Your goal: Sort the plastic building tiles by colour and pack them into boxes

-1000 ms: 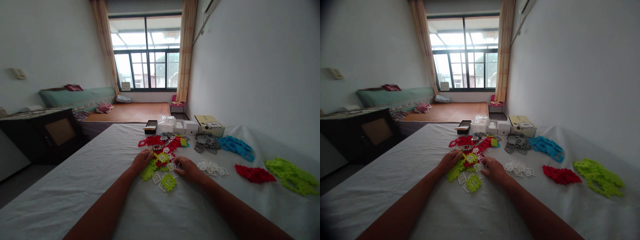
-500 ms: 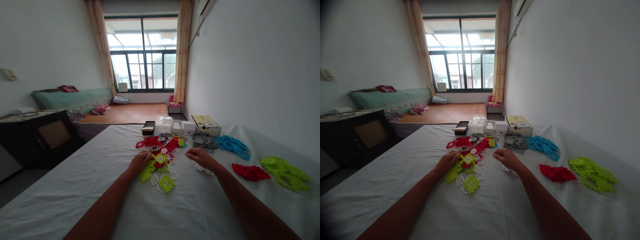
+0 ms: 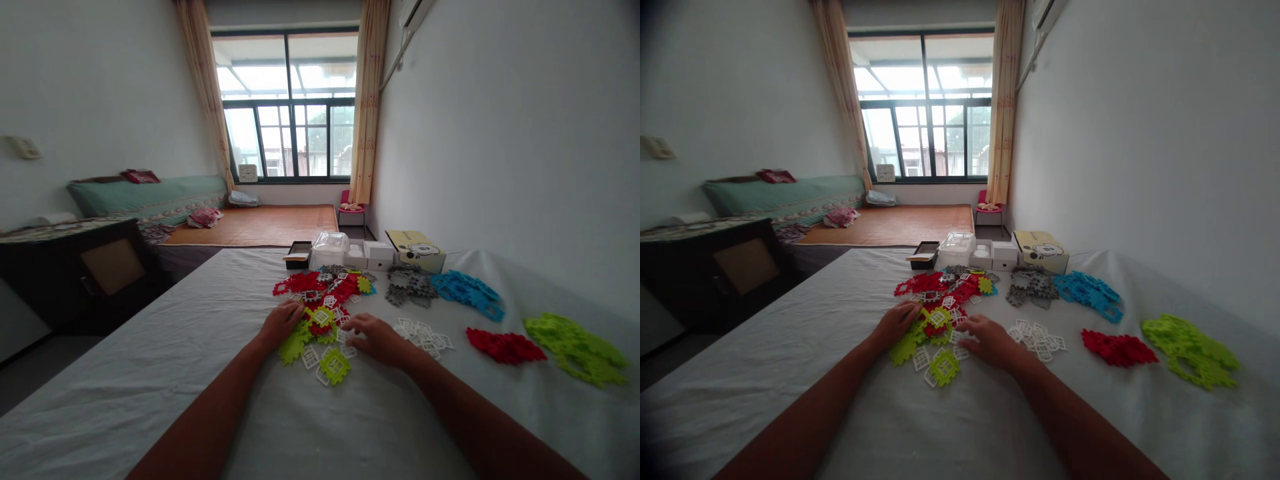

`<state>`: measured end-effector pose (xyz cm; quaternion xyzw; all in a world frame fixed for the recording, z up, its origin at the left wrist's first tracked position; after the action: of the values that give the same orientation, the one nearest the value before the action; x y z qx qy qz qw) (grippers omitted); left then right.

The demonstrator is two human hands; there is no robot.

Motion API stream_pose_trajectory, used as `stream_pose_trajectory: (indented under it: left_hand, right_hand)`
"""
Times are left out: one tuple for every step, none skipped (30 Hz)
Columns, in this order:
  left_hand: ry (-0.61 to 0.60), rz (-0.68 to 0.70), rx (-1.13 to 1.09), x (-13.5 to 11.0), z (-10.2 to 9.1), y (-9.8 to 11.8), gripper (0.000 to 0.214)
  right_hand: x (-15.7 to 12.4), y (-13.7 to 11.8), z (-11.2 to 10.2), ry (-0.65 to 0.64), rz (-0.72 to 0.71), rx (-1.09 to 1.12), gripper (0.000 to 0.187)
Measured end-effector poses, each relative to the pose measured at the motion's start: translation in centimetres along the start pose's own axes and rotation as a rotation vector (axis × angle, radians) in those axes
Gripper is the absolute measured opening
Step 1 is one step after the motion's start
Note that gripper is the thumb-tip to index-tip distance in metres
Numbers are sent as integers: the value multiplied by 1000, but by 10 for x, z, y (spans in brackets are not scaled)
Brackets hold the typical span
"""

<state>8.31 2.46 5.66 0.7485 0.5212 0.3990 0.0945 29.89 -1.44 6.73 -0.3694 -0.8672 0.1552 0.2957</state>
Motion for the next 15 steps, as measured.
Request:
stream_pose_trajectory:
  left_hand:
    - [2, 3, 1, 0, 0, 0, 38]
    - [5, 6, 2, 0, 0, 0, 38]
    - [6, 11, 3, 0, -1, 1, 38]
    - [9, 16, 1, 0, -1, 1, 38]
    - [10, 20, -2, 0, -1, 1, 38]
    - [11, 26, -8, 0, -1, 2, 38]
    - [13, 30, -14, 0, -2, 3, 38]
    - [15, 33, -18, 0, -2, 3, 38]
    - [17, 35, -22, 0, -2, 4, 37]
    - [16, 36, -24, 0, -2, 4, 37]
    - [14, 36, -24, 0, -2, 4, 37]
    - [13, 34, -22, 0, -2, 4, 37]
    - [11, 30, -19, 0, -2, 3, 38]
    - [8, 25, -16, 0, -1, 2, 37]
    - [6, 21, -13, 0, -1, 2, 37]
  right_hand:
    - [1, -8, 9, -2, -18, -45, 29]
    - [2, -13, 15, 2, -24, -91, 28]
    - [3, -16, 19, 10, -21, -126, 25]
    - [3, -17, 21, 13, -16, -143, 21]
    - [4, -17, 22, 13, -15, -144, 18]
    - [4, -16, 22, 11, -20, -130, 19]
    - [5, -16, 21, 11, -29, -112, 21]
    - [5, -14, 18, 15, -35, -95, 23]
    - [5, -11, 13, 30, -26, -84, 24]
    - [5, -5, 6, 52, -2, -78, 25]
    - [5, 2, -2, 77, 35, -71, 25]
    - [4, 11, -11, 97, 79, -63, 26]
    - [3, 22, -21, 112, 122, -53, 27]
    - [1, 33, -31, 115, 157, -47, 26]
    - [-1, 44, -41, 104, 181, -49, 26]
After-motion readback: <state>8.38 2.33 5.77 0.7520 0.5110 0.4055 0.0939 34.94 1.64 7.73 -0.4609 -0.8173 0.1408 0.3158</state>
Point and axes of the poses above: each hand's wrist, its own x-axis towards the middle knuckle, its own z-axis out of the palm, y = z × x, the point moved 8 cm from there along x, towards the middle knuckle, and after that the axes turned 8 degrees about y, right-handed, at the moved point
